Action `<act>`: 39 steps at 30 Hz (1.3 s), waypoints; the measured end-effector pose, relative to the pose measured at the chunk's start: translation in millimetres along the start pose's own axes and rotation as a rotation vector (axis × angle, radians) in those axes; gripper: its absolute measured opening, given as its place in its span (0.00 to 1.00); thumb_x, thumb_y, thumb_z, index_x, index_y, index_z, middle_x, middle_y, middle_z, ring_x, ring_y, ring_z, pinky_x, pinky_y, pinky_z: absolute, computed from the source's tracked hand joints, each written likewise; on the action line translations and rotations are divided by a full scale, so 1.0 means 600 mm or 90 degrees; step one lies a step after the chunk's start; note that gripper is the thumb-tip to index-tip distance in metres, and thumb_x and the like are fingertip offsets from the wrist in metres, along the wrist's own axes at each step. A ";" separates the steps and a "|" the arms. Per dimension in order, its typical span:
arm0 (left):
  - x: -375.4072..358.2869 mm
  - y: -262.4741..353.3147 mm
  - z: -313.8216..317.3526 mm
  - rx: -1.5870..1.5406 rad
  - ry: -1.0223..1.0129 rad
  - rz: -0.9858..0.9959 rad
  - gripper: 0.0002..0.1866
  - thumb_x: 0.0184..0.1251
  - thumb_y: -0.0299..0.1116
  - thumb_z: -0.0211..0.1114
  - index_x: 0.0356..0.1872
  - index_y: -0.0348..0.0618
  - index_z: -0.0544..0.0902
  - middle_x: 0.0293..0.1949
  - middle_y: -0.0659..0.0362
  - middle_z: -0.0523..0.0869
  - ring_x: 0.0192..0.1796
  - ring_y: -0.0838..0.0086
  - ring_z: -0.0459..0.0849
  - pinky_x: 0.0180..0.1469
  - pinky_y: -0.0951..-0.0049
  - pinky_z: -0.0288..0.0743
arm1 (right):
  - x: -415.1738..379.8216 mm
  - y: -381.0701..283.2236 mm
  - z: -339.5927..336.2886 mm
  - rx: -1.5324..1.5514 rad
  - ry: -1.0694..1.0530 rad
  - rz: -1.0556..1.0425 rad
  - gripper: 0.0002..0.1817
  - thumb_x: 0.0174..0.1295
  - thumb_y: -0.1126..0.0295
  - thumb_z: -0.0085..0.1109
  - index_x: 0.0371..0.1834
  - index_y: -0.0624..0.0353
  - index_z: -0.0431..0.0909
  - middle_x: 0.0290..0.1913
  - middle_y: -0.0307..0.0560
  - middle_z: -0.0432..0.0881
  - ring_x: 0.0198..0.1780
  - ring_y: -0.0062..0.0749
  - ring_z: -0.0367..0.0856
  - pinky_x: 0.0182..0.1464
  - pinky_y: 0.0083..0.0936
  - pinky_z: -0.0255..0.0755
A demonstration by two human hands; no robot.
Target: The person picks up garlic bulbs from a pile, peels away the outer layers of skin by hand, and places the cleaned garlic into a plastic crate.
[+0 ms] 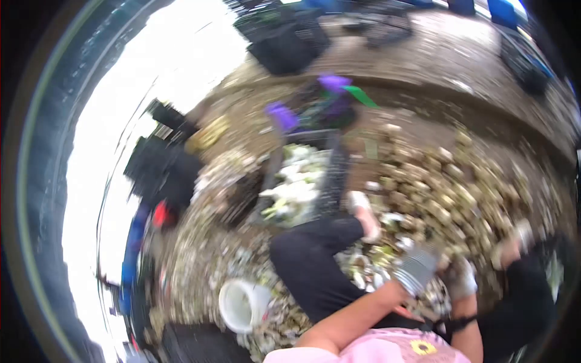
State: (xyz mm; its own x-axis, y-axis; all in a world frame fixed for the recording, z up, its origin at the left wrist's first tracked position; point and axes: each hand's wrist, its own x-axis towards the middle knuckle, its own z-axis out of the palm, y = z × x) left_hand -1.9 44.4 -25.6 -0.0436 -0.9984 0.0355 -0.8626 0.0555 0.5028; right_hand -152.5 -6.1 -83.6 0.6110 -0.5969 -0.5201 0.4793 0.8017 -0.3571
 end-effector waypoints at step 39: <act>-0.059 -0.121 0.087 -1.017 0.550 -0.300 0.20 0.59 0.45 0.62 0.47 0.44 0.75 0.39 0.59 0.78 0.39 0.73 0.77 0.40 0.74 0.72 | 0.080 0.072 0.064 -0.145 -0.049 0.063 0.28 0.56 0.50 0.56 0.51 0.62 0.72 0.48 0.44 0.78 0.46 0.35 0.77 0.49 0.33 0.74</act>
State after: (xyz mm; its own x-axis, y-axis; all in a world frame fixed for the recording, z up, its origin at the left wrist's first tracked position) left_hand 35.8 75.0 -108.4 0.6997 -0.6813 -0.2150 0.5186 0.2774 0.8088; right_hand -78.4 -1.5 -94.2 0.6979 -0.5093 -0.5034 0.2666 0.8372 -0.4775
